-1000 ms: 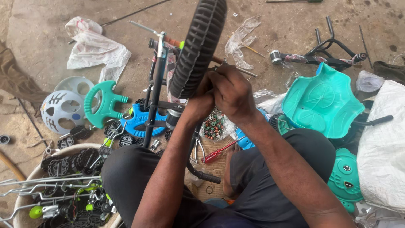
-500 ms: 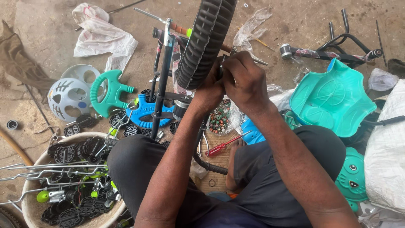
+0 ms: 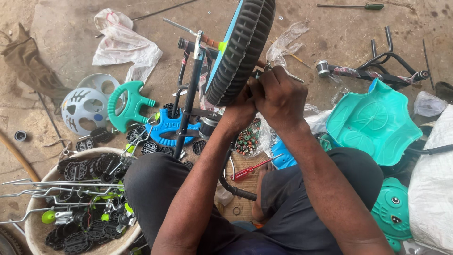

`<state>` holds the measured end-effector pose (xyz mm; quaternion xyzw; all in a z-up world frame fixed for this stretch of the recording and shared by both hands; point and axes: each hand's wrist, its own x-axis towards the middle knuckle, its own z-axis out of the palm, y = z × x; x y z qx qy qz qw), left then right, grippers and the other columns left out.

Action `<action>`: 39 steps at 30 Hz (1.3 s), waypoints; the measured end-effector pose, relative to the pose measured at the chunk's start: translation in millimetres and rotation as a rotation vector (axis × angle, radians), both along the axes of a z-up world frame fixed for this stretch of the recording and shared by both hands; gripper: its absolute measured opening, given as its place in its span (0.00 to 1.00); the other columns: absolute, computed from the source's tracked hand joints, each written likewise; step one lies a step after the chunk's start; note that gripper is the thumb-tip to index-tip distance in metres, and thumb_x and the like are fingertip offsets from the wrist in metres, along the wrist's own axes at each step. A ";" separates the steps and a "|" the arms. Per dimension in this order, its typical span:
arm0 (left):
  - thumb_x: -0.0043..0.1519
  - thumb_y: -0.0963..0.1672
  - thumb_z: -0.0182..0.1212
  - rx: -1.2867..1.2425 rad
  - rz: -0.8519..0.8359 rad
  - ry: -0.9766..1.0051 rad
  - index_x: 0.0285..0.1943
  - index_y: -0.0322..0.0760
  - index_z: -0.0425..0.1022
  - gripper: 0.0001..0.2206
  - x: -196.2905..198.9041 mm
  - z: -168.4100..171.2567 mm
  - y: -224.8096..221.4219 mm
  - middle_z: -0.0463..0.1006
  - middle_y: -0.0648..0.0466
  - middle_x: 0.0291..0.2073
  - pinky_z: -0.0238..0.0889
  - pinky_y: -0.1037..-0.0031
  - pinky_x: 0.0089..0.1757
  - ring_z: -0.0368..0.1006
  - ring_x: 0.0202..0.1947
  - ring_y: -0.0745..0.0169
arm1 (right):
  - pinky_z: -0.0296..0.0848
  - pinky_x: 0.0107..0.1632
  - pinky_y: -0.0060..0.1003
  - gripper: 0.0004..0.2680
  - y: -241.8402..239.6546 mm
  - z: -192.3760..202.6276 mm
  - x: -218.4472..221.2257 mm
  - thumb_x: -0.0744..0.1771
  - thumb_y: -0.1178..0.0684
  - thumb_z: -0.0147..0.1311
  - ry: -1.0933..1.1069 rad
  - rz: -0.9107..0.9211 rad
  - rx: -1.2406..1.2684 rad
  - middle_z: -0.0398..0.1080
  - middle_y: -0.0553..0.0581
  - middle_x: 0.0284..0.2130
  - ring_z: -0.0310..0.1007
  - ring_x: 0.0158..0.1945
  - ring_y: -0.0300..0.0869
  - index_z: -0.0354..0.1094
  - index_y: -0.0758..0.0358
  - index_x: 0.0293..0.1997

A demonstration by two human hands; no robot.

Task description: The person assembles a child's tricycle by attaching a wheel to the frame using a wrench and tightening the axle nuts. They then attach the handlebars to the front fork and secure them with a bolt.

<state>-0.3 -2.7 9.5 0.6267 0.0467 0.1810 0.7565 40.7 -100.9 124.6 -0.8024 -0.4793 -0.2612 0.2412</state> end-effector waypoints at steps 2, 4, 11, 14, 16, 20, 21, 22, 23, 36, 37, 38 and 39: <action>0.65 0.36 0.49 0.330 0.141 -0.069 0.47 0.32 0.72 0.07 -0.5 -0.5 2.2 0.76 0.47 0.43 0.67 0.66 0.50 0.72 0.47 0.59 | 0.70 0.30 0.46 0.10 -1.8 1.5 -1.7 0.66 0.52 0.68 0.046 0.071 0.047 0.68 0.57 0.28 0.73 0.28 0.50 0.67 0.61 0.32; 0.63 0.35 0.47 0.366 0.168 -0.075 0.52 0.32 0.69 0.11 -1.9 3.5 4.2 0.76 0.46 0.47 0.65 0.65 0.54 0.72 0.51 0.57 | 0.70 0.32 0.44 0.09 -4.5 1.5 -3.0 0.65 0.53 0.67 0.175 0.168 0.132 0.69 0.57 0.29 0.73 0.29 0.48 0.68 0.64 0.39; 0.63 0.35 0.51 0.021 0.031 0.044 0.62 0.30 0.68 0.17 -9.9 25.0 9.2 0.78 0.46 0.47 0.67 0.67 0.53 0.73 0.50 0.59 | 0.66 0.33 0.42 0.04 -16.9 -6.8 0.3 0.66 0.60 0.64 0.348 0.226 0.189 0.68 0.55 0.27 0.69 0.28 0.43 0.70 0.64 0.35; 0.64 0.36 0.52 -0.013 0.019 0.031 0.63 0.31 0.67 0.16 -10.3 26.7 8.0 0.77 0.49 0.47 0.68 0.69 0.53 0.73 0.50 0.63 | 0.66 0.32 0.40 0.06 -20.2 -8.9 1.3 0.65 0.60 0.63 0.398 0.274 0.160 0.68 0.57 0.28 0.68 0.29 0.43 0.72 0.69 0.43; 0.64 0.36 0.52 -0.030 0.024 0.013 0.63 0.32 0.67 0.17 -10.4 26.3 8.8 0.77 0.50 0.48 0.68 0.70 0.52 0.72 0.50 0.64 | 0.65 0.31 0.39 0.06 -19.2 -10.0 -0.2 0.66 0.59 0.63 0.412 0.283 0.172 0.68 0.58 0.29 0.68 0.29 0.43 0.73 0.70 0.44; 0.64 0.36 0.52 0.001 0.059 0.011 0.64 0.32 0.67 0.17 -8.3 25.0 10.2 0.77 0.50 0.49 0.67 0.70 0.52 0.72 0.50 0.64 | 0.66 0.33 0.39 0.07 -13.4 -12.0 -0.7 0.67 0.59 0.60 0.347 0.281 0.190 0.67 0.58 0.29 0.68 0.30 0.43 0.73 0.71 0.47; 0.65 0.36 0.51 0.041 0.074 0.003 0.64 0.32 0.67 0.17 -8.8 24.3 9.8 0.77 0.50 0.49 0.67 0.70 0.54 0.72 0.52 0.64 | 0.67 0.34 0.40 0.11 -12.8 -13.1 -0.9 0.67 0.60 0.59 0.315 0.300 0.164 0.67 0.59 0.30 0.68 0.31 0.44 0.73 0.74 0.53; 0.66 0.37 0.52 0.027 0.046 0.017 0.63 0.30 0.68 0.15 -9.5 24.0 10.1 0.77 0.48 0.48 0.68 0.68 0.53 0.72 0.51 0.62 | 0.66 0.33 0.39 0.07 -12.0 -14.6 -1.3 0.68 0.59 0.60 0.340 0.262 0.198 0.68 0.57 0.29 0.68 0.30 0.43 0.73 0.70 0.48; 0.67 0.37 0.54 0.014 0.019 0.032 0.61 0.29 0.68 0.14 -10.7 23.9 9.5 0.76 0.46 0.47 0.69 0.66 0.53 0.73 0.50 0.59 | 0.65 0.32 0.38 0.03 -11.8 -16.1 -2.2 0.69 0.59 0.62 0.365 0.224 0.231 0.68 0.56 0.28 0.69 0.28 0.42 0.73 0.67 0.43; 0.67 0.39 0.47 0.110 0.053 0.030 0.65 0.29 0.66 0.17 -7.7 21.5 2.6 0.78 0.44 0.51 0.66 0.66 0.57 0.74 0.55 0.55 | 0.66 0.32 0.39 0.03 -12.0 -22.3 -9.6 0.67 0.62 0.63 0.365 0.144 0.308 0.69 0.56 0.28 0.70 0.28 0.42 0.71 0.64 0.39; 0.66 0.38 0.47 0.100 0.049 0.018 0.65 0.29 0.66 0.17 -6.4 20.8 2.8 0.78 0.43 0.52 0.65 0.66 0.57 0.74 0.55 0.55 | 0.67 0.32 0.39 0.04 -11.6 -22.4 -9.0 0.67 0.62 0.62 0.380 0.148 0.292 0.69 0.57 0.29 0.70 0.28 0.42 0.72 0.67 0.43; 0.66 0.38 0.48 0.087 0.047 0.008 0.66 0.29 0.66 0.18 -5.8 19.9 2.4 0.78 0.43 0.52 0.65 0.66 0.58 0.73 0.56 0.55 | 0.67 0.33 0.39 0.07 -11.5 -22.6 -8.9 0.66 0.62 0.61 0.397 0.152 0.273 0.69 0.58 0.30 0.70 0.29 0.43 0.73 0.69 0.47; 0.66 0.38 0.48 0.075 0.044 -0.002 0.66 0.29 0.66 0.18 -5.4 19.1 1.7 0.78 0.43 0.52 0.65 0.66 0.58 0.73 0.56 0.55 | 0.67 0.33 0.39 0.09 -11.8 -22.6 -8.9 0.66 0.63 0.60 0.414 0.156 0.254 0.69 0.58 0.31 0.70 0.29 0.43 0.73 0.72 0.51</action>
